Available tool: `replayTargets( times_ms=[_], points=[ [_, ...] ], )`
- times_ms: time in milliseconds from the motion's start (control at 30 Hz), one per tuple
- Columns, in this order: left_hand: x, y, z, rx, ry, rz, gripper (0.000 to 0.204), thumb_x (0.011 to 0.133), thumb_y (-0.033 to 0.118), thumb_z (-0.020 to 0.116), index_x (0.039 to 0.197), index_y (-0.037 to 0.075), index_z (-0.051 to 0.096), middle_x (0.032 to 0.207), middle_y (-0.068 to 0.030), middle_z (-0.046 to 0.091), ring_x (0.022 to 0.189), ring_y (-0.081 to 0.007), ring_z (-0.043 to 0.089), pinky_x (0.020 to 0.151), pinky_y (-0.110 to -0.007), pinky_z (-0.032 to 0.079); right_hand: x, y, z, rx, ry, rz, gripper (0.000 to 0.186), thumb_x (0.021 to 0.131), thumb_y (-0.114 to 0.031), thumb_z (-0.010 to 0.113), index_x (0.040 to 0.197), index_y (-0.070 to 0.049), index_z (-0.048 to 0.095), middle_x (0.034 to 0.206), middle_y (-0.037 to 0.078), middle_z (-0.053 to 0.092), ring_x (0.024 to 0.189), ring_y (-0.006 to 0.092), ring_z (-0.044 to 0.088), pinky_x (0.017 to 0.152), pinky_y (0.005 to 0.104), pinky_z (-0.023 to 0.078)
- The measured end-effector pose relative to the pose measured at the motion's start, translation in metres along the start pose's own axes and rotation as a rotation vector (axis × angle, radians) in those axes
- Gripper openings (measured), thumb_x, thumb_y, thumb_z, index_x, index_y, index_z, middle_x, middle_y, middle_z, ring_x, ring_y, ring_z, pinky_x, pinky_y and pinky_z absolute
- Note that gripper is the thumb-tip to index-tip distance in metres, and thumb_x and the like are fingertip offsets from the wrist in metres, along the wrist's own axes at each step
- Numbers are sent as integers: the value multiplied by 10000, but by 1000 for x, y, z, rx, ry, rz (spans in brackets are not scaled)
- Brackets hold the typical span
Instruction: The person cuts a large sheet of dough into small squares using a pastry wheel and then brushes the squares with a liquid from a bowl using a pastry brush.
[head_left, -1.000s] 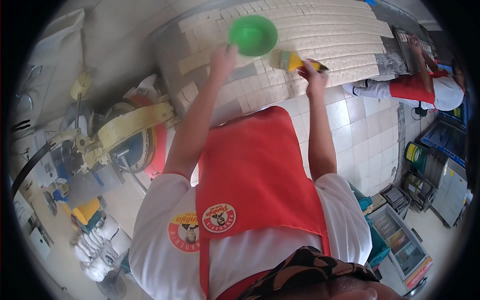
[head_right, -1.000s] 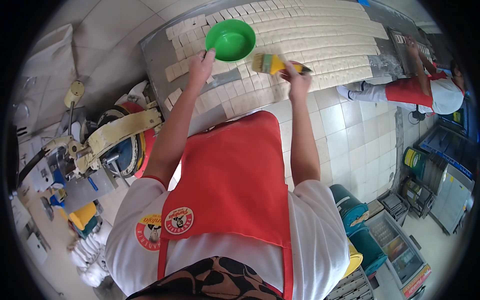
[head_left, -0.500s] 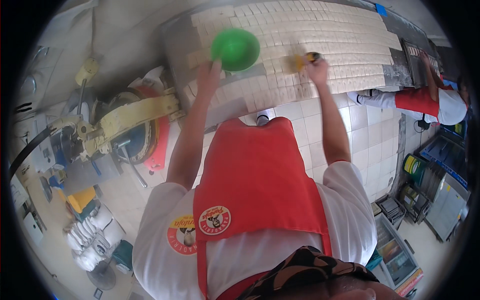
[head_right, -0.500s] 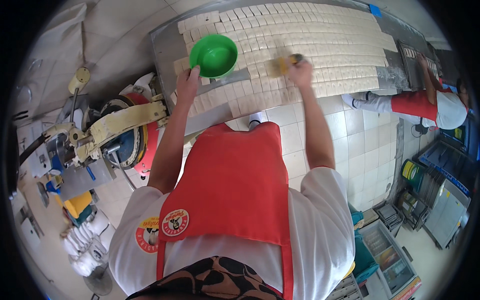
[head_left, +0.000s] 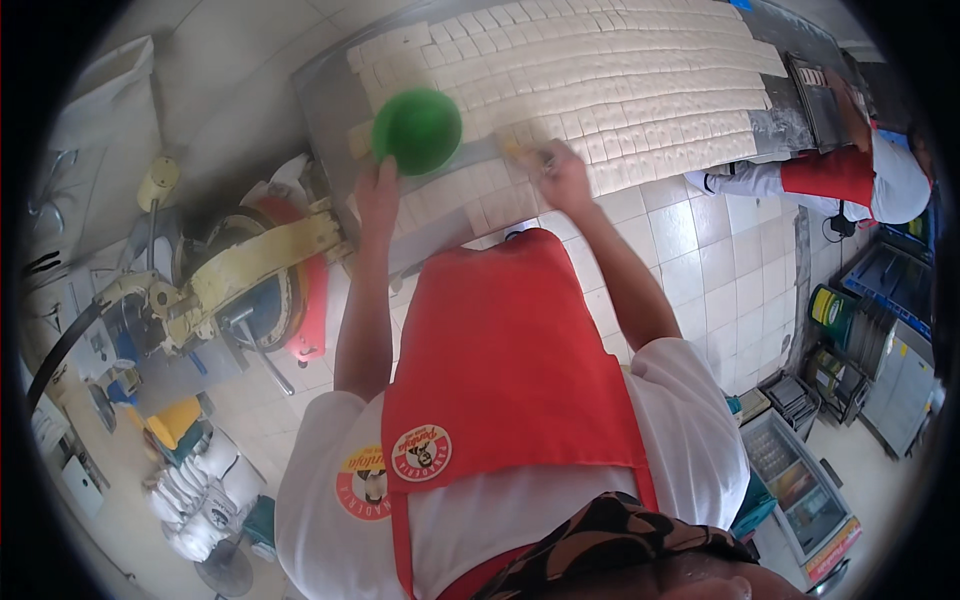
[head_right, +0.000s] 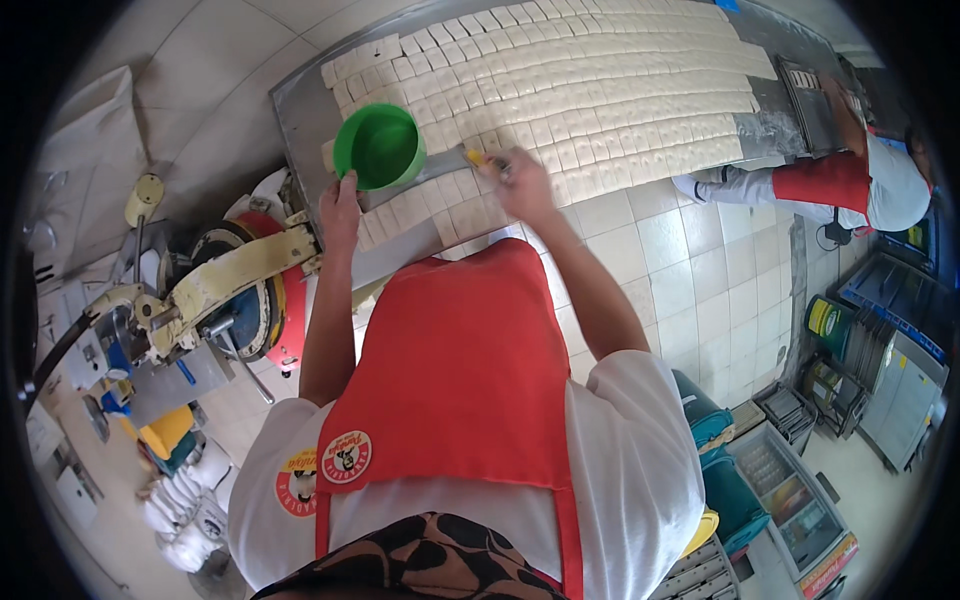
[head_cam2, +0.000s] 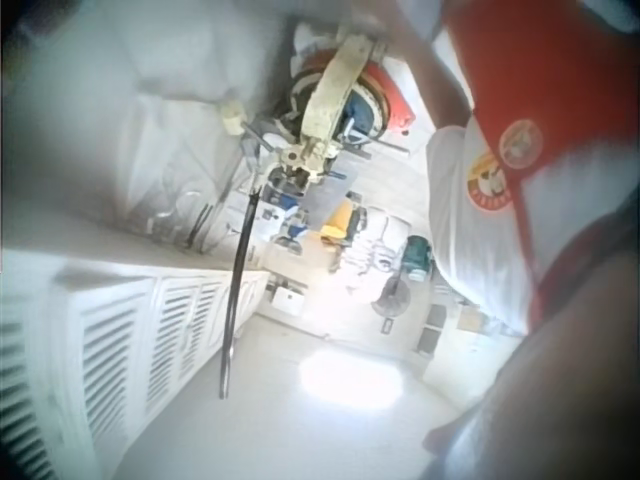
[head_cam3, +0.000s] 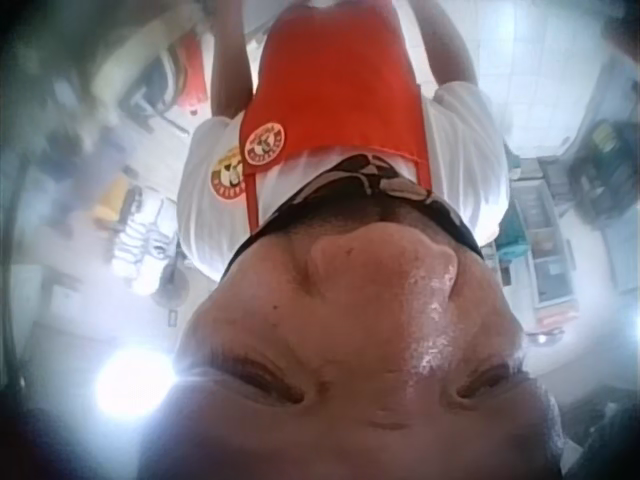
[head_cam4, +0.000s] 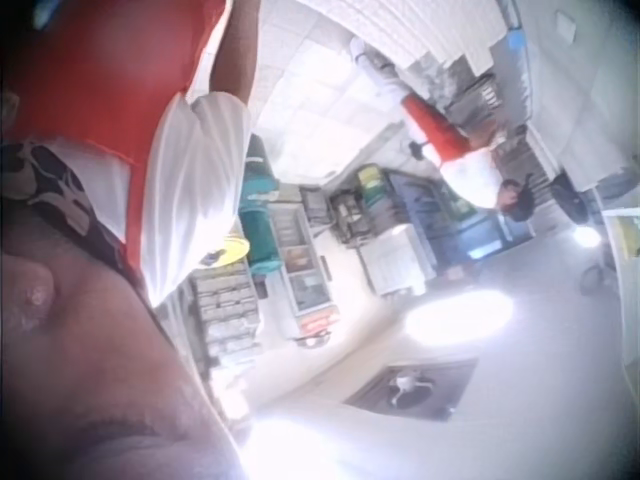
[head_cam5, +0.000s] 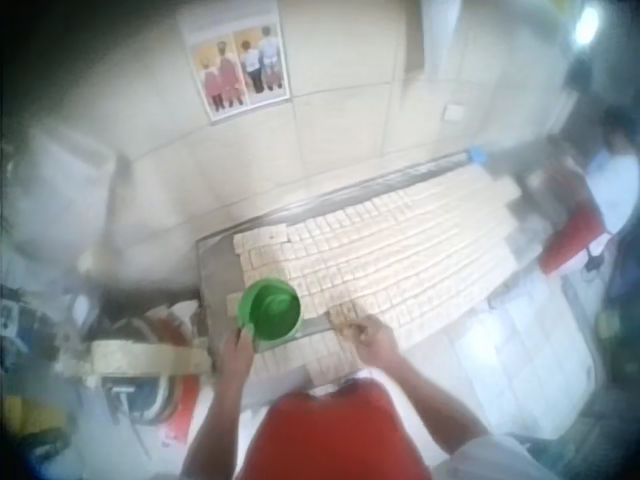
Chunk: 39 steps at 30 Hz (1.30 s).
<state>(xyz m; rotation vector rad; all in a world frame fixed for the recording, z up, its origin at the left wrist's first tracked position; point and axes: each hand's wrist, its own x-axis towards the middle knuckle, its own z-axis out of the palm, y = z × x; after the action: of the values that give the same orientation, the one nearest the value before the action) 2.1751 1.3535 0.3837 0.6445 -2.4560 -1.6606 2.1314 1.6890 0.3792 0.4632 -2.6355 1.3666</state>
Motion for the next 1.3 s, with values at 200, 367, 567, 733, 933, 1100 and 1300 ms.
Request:
replayTargets(
  times_ms=[200,367,567,733,933,1100,1300],
  points=[
    [-19,4,-5,51,-30,82,461,1015,349,573,952,-92,691,783,-85,664,745,-162,592,686,-332,456,40,160,-170,-238,442,161,270,922,-286,756,1008,-30,757,803,128,739,710,188,692,654,354,538],
    [-23,-35,-42,112,9,150,503,1000,380,592,984,-111,701,825,-133,709,788,-188,646,742,-343,497,20,135,-90,-650,285,66,238,873,-136,651,1099,-63,676,1098,208,649,974,400,650,792,495,554],
    [-29,-55,-76,235,-61,218,505,983,402,600,980,-92,701,811,-210,684,795,-284,668,762,-429,504,-51,-69,14,-78,321,77,221,873,-133,770,1089,-93,748,979,150,716,873,305,712,779,383,559],
    [-41,-51,-87,172,-89,532,462,977,383,587,915,-63,689,851,-290,662,846,-440,664,771,-497,487,-79,-211,37,449,424,28,178,853,-160,818,1007,-79,777,932,122,746,835,260,716,744,348,549],
    [-69,-4,-51,313,-395,614,482,973,402,581,879,-60,682,877,-294,674,859,-475,653,758,-522,486,-86,-217,47,-677,-25,-175,259,818,-211,771,1075,-241,770,917,34,717,932,240,674,803,418,463],
    [-80,10,-18,228,-409,576,533,958,444,589,886,-78,669,870,-304,668,840,-464,659,748,-516,494,-110,-190,25,-641,-56,-80,249,837,-192,764,1080,-243,772,916,31,726,939,188,680,813,401,457],
    [-58,13,36,140,-297,535,511,963,433,586,952,-67,689,967,-307,677,918,-465,654,798,-530,490,-140,-147,-83,710,570,419,307,907,-165,776,1115,48,697,953,148,748,838,233,759,705,320,600]
  ],
)
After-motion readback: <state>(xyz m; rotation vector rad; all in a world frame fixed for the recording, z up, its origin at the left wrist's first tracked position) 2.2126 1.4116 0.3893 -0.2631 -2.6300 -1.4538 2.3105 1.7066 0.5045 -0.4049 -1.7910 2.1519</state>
